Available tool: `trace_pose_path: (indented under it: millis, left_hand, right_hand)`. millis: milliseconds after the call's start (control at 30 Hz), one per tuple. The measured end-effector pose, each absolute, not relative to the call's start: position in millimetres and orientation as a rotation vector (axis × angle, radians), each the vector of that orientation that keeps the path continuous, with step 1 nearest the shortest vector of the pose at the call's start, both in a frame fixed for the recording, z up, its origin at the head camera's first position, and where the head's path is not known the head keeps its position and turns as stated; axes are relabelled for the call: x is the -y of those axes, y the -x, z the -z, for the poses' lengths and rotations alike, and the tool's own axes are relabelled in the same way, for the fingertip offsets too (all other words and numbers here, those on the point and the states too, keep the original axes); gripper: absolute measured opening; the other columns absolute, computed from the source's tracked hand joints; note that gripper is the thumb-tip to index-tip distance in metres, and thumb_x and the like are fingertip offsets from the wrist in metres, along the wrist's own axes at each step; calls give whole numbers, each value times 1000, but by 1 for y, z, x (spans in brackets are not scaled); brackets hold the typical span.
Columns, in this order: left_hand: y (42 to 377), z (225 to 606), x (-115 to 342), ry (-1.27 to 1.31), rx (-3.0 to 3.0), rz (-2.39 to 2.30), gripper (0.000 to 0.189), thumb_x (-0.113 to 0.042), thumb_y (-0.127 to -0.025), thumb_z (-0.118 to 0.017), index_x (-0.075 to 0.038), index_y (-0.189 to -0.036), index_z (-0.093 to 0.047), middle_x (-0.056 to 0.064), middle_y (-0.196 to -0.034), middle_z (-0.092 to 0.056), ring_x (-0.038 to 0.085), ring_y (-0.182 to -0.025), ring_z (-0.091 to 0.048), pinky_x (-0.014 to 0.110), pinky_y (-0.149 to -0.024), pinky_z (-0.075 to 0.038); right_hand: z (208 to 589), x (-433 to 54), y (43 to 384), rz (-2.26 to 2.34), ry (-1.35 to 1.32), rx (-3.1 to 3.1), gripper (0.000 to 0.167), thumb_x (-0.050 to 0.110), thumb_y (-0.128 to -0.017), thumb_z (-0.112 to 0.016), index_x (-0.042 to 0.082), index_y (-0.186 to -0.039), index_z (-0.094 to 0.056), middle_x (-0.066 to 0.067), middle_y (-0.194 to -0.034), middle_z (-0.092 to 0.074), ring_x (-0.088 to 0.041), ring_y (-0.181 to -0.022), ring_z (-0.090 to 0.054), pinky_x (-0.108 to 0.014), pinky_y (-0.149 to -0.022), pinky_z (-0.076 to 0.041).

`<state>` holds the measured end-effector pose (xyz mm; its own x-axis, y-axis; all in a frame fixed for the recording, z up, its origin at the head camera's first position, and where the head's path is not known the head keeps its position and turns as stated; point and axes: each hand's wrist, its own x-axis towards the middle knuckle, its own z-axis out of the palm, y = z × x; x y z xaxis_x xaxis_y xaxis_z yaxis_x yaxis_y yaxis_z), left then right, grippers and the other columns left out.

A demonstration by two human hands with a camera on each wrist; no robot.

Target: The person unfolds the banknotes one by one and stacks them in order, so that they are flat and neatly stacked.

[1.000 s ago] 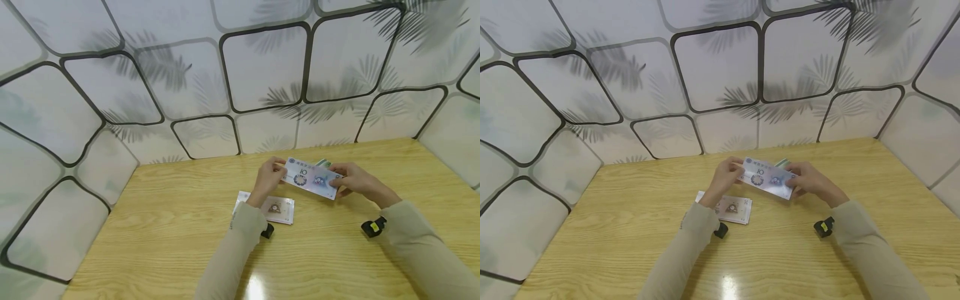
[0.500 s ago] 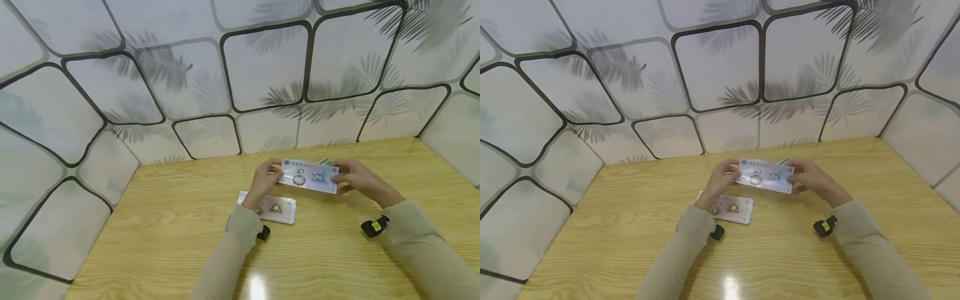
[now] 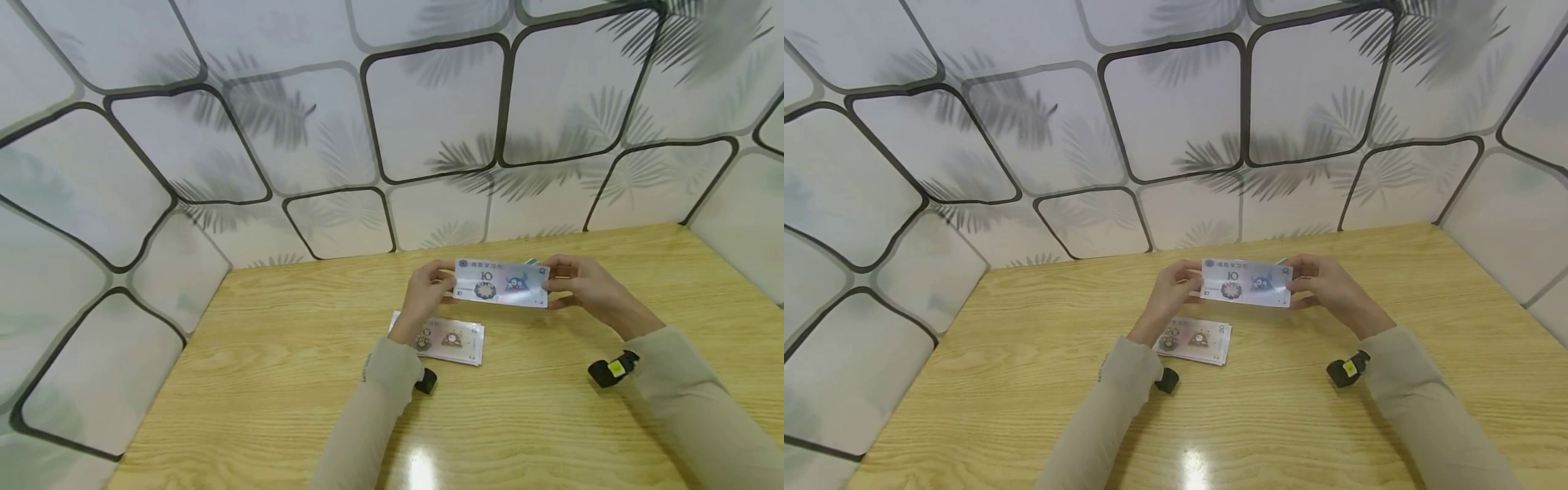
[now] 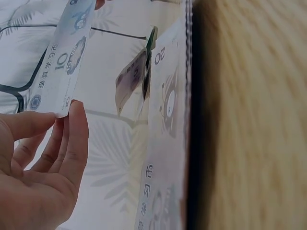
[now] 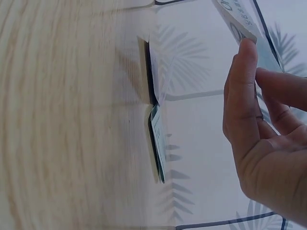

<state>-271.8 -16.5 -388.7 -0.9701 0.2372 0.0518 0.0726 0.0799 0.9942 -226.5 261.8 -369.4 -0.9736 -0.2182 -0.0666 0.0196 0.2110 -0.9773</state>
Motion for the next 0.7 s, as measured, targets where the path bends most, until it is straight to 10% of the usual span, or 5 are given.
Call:
trace_pose_path:
  millis: [700]
  left_hand:
    - [271,390,31,-351,-2168,-2074,33,13,-93,-63,4,-124,-65,12,-98,-66,13,-78,-61,31,-72,-62]
  right_hand:
    - [373,-257,229,1884,229,-2318,25,-5,-102,-53,-9,-126,-52,-2,-106,-61,-13,-93,-62,-37,-75,-61]
